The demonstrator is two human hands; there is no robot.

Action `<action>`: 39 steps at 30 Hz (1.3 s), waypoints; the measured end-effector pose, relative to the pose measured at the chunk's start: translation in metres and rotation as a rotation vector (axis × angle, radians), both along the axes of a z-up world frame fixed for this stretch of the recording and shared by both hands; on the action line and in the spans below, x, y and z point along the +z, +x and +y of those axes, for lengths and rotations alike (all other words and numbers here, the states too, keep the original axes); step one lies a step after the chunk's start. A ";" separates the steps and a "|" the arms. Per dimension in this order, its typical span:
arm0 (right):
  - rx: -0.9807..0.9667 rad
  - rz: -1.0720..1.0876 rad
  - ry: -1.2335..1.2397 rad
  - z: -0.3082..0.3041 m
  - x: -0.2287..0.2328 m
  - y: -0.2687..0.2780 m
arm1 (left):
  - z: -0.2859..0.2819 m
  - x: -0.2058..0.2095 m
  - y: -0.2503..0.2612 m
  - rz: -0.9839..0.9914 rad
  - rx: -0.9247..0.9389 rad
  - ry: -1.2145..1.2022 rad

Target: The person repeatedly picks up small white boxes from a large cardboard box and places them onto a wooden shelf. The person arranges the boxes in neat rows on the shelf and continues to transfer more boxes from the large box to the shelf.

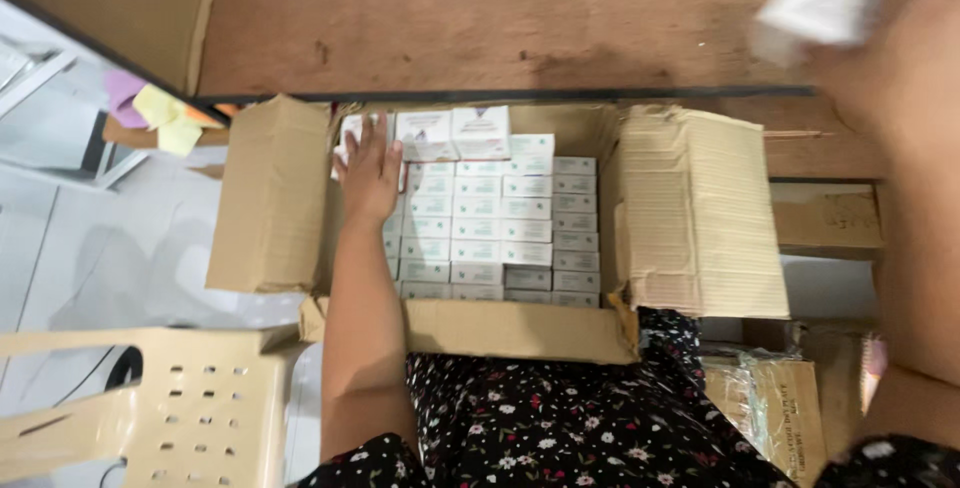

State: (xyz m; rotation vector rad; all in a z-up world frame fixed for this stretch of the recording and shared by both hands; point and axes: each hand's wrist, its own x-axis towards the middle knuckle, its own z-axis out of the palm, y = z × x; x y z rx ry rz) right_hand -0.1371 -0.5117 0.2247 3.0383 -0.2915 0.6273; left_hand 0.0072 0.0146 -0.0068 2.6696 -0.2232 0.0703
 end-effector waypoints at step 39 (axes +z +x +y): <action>0.224 -0.449 -0.170 -0.022 -0.164 0.094 | -0.019 0.017 -0.012 -0.065 -0.165 0.296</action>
